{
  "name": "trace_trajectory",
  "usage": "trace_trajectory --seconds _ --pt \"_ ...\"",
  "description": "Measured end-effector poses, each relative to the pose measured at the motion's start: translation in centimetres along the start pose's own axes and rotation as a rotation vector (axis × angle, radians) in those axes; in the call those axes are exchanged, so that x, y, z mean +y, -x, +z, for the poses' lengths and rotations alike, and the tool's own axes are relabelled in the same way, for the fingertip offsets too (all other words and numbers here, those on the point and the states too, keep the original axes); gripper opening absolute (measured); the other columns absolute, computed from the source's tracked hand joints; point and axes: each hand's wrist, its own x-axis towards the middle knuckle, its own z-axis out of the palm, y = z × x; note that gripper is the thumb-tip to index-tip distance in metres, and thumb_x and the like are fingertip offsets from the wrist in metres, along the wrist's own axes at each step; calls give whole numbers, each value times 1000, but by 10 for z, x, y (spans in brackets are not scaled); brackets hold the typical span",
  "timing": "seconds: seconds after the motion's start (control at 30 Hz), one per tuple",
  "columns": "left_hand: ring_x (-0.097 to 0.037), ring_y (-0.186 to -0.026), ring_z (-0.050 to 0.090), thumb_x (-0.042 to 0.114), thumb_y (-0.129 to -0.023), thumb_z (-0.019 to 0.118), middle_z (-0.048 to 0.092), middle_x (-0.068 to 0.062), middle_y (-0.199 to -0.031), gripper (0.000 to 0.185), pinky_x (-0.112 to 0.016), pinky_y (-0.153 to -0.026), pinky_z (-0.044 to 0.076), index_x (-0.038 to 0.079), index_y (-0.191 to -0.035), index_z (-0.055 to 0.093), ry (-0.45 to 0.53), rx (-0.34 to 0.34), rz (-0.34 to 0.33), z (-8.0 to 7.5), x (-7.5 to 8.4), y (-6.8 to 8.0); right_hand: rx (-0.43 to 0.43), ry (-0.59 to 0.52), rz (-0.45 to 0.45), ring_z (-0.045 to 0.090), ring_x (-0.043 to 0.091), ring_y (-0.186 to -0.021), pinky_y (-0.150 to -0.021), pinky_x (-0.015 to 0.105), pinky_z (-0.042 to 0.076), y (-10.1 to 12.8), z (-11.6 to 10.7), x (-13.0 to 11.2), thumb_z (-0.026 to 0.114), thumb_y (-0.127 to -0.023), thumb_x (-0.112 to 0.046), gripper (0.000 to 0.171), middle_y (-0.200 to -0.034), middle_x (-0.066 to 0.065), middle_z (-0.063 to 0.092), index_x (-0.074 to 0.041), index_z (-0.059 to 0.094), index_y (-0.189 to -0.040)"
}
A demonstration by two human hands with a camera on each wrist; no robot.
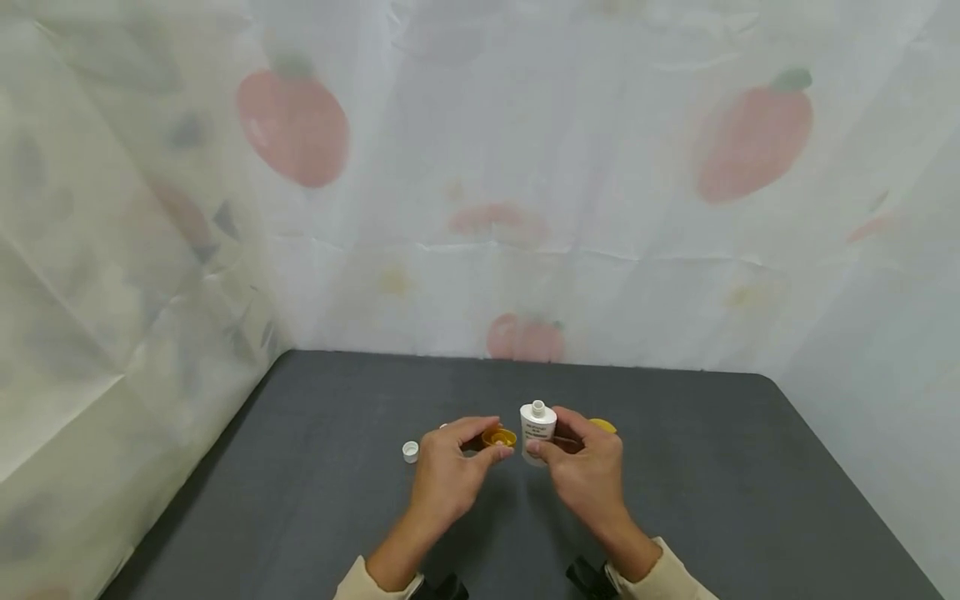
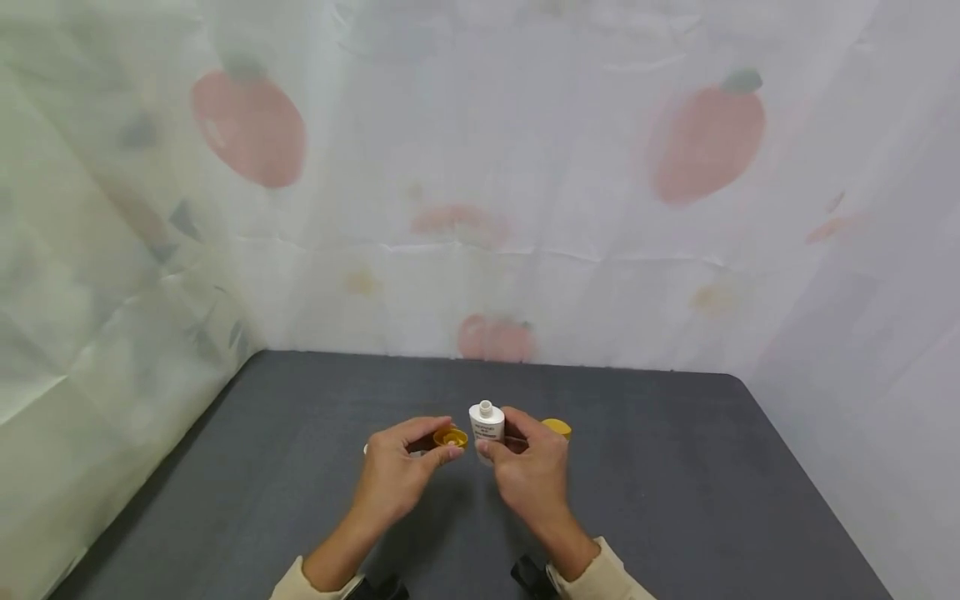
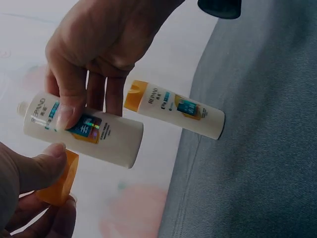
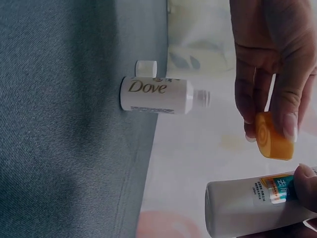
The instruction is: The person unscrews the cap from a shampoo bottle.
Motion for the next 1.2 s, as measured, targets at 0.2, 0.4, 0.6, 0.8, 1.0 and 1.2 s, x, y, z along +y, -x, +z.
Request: trace_trajectory --seconds 0.2,0.4,0.6,0.8,1.0,1.2 --pt "-18 -90 78 14 -77 92 82 -3 -103 32 -33 -79 64 9 -107 82 -62 1 52 3 -1 2 6 5 -6 80 32 -92 -75 34 66 -1 6 4 88 -75 7 36 -104 17 79 -4 79 -108" --pt "-16 -87 78 15 -75 93 82 -1 -99 30 -32 -77 63 12 -103 84 -109 0 41 6 -2 4 12 19 15 80 32 -92 -74 35 66 -2 9 6 89 -74 7 36 -104 18 79 -4 78 -107" --pt "-16 -85 78 14 -73 94 83 -1 -94 29 -30 -74 62 12 -101 85 -136 27 30 10 -5 4 7 23 48 80 34 -94 -76 37 66 -3 9 8 88 -77 3 33 -106 20 79 -4 78 -108" --pt "-16 -80 77 14 -71 96 82 -1 -90 30 -29 -70 61 13 -98 85 -180 91 26 14 -8 6 2 33 61 79 34 -97 -78 38 66 -2 9 12 88 -78 2 34 -107 20 78 -4 78 -110" --pt "-15 -79 76 13 -70 96 82 -2 -88 29 -30 -69 60 11 -97 85 -255 110 41 20 -10 6 -5 65 99 78 35 -98 -79 39 66 -1 10 15 86 -81 2 35 -107 21 77 -1 76 -114" --pt "-16 -80 77 13 -70 96 82 -2 -91 29 -37 -71 61 10 -96 83 -340 142 84 25 -11 8 -23 87 142 79 35 -97 -78 42 66 -1 12 17 86 -82 0 35 -108 22 77 -1 75 -115"
